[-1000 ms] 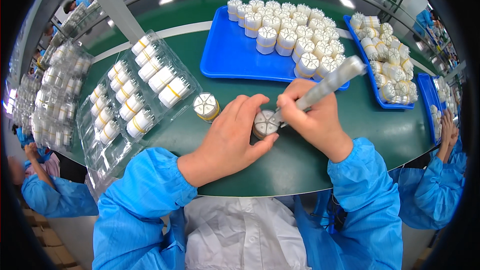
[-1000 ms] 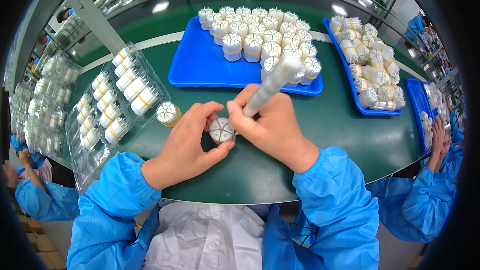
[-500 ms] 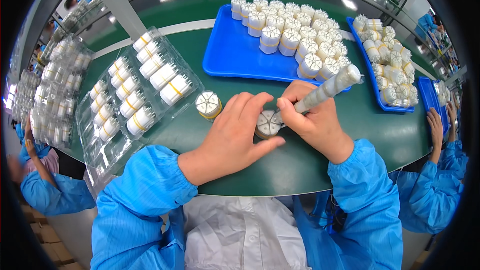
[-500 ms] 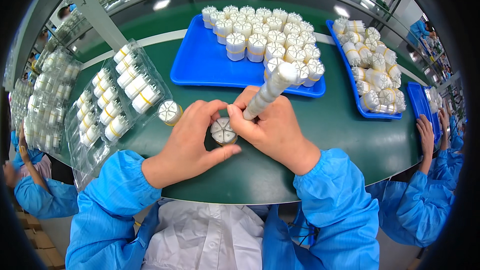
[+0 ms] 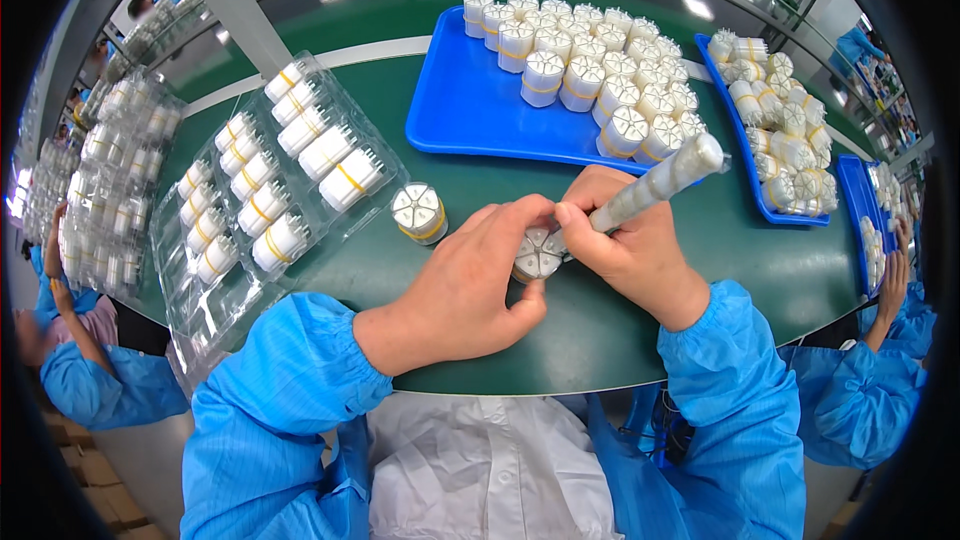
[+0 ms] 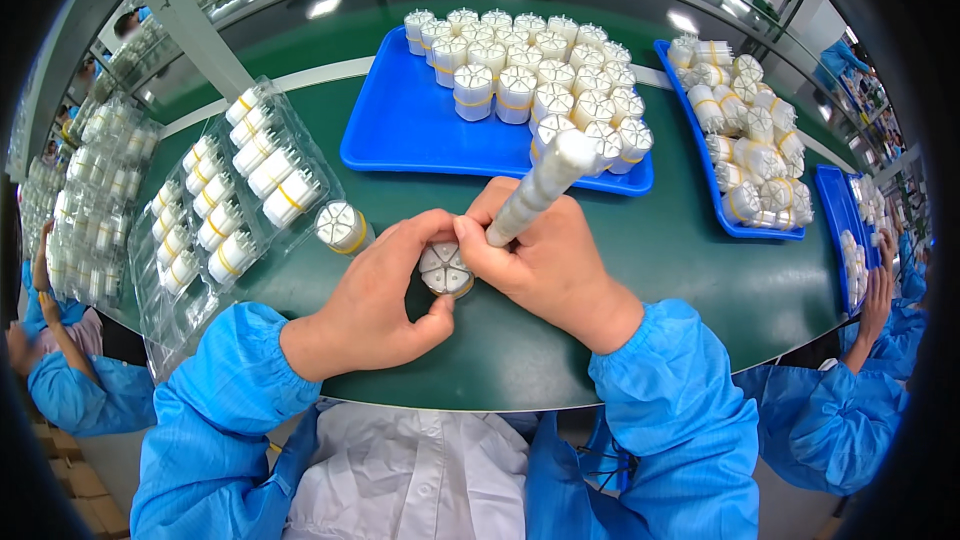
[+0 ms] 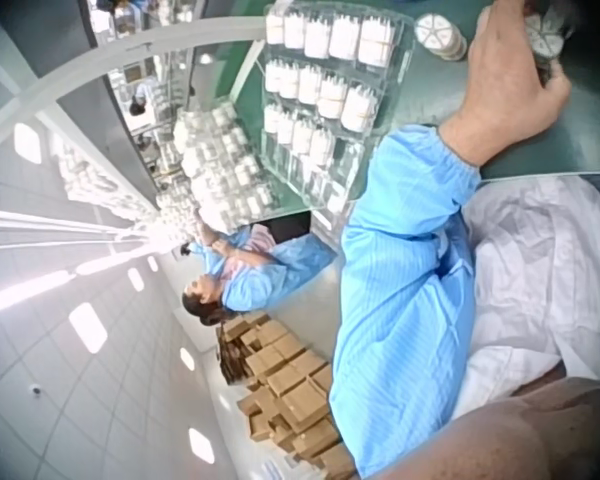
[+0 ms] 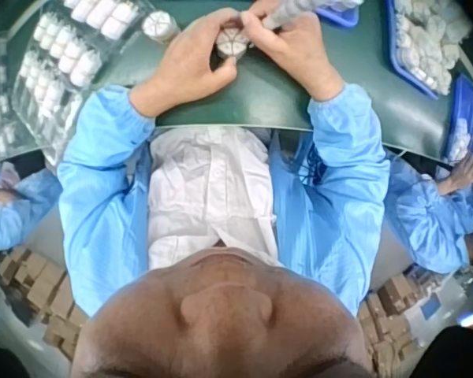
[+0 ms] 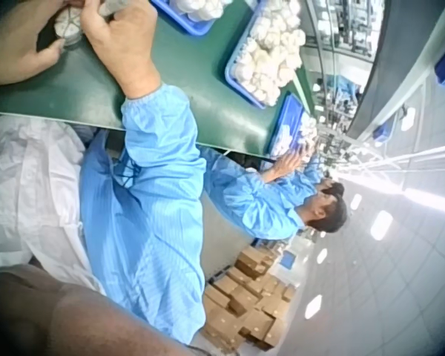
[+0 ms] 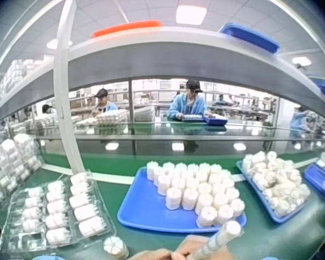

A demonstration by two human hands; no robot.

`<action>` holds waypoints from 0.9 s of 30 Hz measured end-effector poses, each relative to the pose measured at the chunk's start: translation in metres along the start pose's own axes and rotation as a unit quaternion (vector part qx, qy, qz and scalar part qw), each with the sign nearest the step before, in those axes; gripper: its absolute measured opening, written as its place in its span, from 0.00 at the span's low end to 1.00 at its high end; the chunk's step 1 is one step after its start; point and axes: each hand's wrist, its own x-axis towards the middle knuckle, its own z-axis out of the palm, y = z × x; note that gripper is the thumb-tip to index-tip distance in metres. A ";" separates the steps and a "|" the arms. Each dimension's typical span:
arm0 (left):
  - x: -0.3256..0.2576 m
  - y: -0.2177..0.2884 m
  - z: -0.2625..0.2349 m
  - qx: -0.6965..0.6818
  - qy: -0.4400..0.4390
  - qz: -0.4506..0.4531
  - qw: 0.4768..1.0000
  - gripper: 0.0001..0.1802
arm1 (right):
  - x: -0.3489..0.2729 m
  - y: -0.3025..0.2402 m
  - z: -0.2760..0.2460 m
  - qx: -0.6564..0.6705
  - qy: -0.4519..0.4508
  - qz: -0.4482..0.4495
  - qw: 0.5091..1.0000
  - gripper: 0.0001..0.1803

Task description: The person uses a syringe-like tool to apply a substance to the top of small white candles. They pick up candles from a blue tray, apply the substance, and place them into a clear plastic packaging tray. The process is repeated for multiple candles.

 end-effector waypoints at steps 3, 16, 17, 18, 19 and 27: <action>0.004 0.003 -0.002 0.086 0.004 0.003 0.996 0.38 | 0.000 0.003 0.001 0.002 0.002 -0.008 1.000 0.06; -0.047 0.031 -0.048 0.089 0.031 -0.078 0.992 0.37 | 0.001 0.001 0.003 -0.036 0.038 -0.004 0.999 0.09; -0.050 0.028 -0.055 0.128 0.040 -0.087 0.987 0.37 | 0.001 0.000 0.004 -0.044 0.037 -0.018 0.998 0.09; -0.052 0.024 -0.063 0.168 0.048 -0.095 0.980 0.37 | 0.001 -0.002 0.005 -0.042 0.037 -0.021 0.998 0.09; -0.052 0.019 -0.068 0.205 0.059 -0.102 0.972 0.37 | 0.001 -0.002 0.005 -0.059 0.036 -0.034 0.997 0.08; -0.027 0.002 -0.070 0.364 0.045 -0.078 0.927 0.26 | 0.002 0.005 0.005 -0.125 0.032 -0.081 0.988 0.09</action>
